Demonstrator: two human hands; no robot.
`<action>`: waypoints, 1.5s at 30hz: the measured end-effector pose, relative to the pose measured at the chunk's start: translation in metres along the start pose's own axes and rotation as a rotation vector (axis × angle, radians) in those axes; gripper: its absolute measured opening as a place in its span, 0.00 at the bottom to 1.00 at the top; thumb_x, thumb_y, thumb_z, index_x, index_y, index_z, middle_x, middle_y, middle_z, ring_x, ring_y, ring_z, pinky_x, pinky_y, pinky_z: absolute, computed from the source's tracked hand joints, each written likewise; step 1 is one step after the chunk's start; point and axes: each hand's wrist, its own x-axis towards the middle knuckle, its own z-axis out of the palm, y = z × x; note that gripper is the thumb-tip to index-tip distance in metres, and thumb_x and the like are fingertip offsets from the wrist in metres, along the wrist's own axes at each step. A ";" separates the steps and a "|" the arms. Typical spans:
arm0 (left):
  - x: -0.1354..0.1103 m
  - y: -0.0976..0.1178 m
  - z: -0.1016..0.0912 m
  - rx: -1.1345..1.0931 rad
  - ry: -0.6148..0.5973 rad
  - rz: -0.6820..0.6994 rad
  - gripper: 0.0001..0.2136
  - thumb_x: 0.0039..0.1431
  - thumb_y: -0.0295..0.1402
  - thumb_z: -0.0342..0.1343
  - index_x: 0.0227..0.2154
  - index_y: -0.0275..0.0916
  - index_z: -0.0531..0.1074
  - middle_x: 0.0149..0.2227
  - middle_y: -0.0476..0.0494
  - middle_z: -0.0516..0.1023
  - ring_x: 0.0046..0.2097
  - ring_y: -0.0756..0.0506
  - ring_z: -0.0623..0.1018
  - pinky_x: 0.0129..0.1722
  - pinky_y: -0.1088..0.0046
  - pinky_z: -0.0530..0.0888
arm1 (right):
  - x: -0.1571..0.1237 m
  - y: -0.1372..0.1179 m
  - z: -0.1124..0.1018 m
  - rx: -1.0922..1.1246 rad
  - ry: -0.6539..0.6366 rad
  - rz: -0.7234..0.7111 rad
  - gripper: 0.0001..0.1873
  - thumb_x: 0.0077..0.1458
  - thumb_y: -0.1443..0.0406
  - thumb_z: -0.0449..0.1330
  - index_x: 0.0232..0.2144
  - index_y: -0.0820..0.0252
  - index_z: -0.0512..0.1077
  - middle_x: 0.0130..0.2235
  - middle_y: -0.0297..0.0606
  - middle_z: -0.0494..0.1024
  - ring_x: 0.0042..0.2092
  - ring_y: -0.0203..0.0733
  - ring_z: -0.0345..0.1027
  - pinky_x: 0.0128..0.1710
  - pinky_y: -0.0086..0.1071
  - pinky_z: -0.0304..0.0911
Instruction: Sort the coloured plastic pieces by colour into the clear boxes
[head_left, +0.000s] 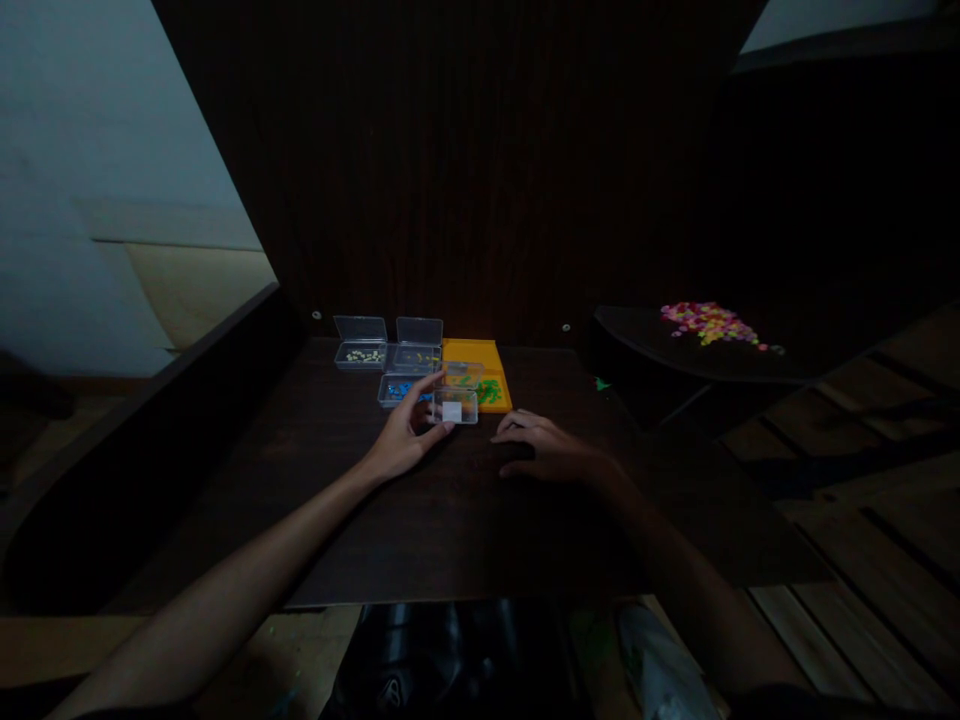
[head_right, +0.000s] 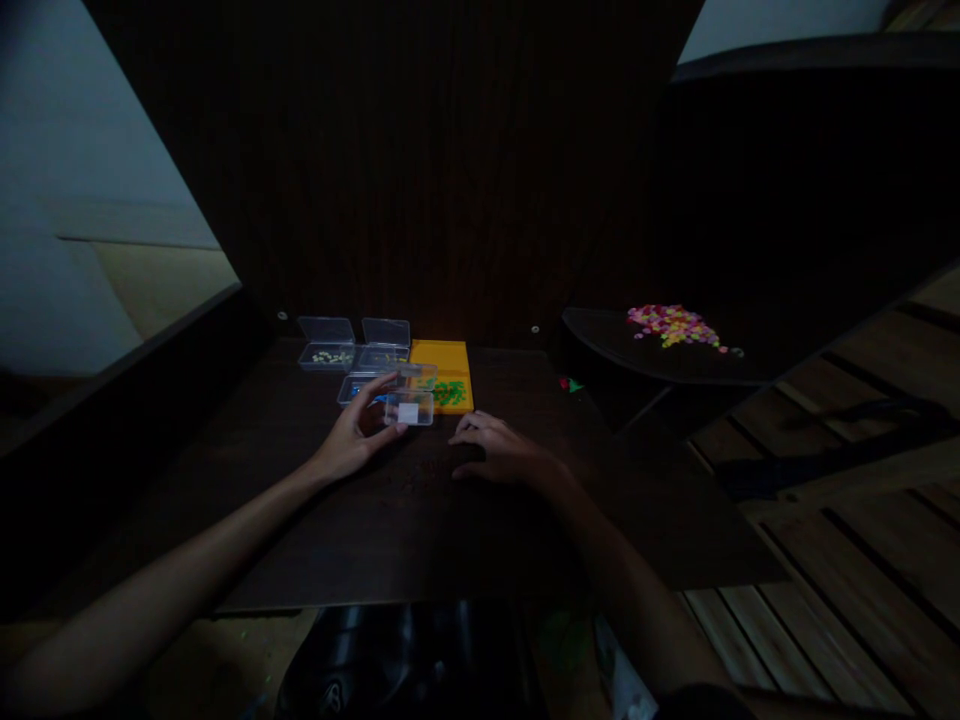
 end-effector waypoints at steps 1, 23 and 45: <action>0.000 0.000 0.000 0.005 0.000 0.011 0.32 0.52 0.32 0.61 0.60 0.43 0.57 0.56 0.38 0.67 0.42 0.46 0.76 0.45 0.61 0.76 | 0.001 0.000 0.001 0.005 -0.002 -0.014 0.21 0.52 0.58 0.65 0.48 0.60 0.74 0.49 0.43 0.71 0.52 0.46 0.65 0.52 0.39 0.62; 0.001 -0.007 -0.001 0.014 -0.010 0.026 0.32 0.53 0.33 0.62 0.60 0.42 0.58 0.53 0.37 0.71 0.40 0.46 0.76 0.44 0.63 0.76 | 0.001 0.004 0.009 0.083 -0.002 -0.113 0.17 0.55 0.68 0.63 0.48 0.58 0.74 0.43 0.40 0.74 0.45 0.40 0.68 0.45 0.33 0.64; 0.001 -0.008 -0.001 0.033 0.009 0.062 0.31 0.52 0.32 0.62 0.59 0.43 0.59 0.59 0.37 0.64 0.42 0.46 0.75 0.44 0.64 0.76 | 0.009 0.009 0.021 0.112 0.103 -0.166 0.05 0.56 0.69 0.61 0.34 0.60 0.77 0.35 0.39 0.76 0.37 0.37 0.71 0.37 0.29 0.65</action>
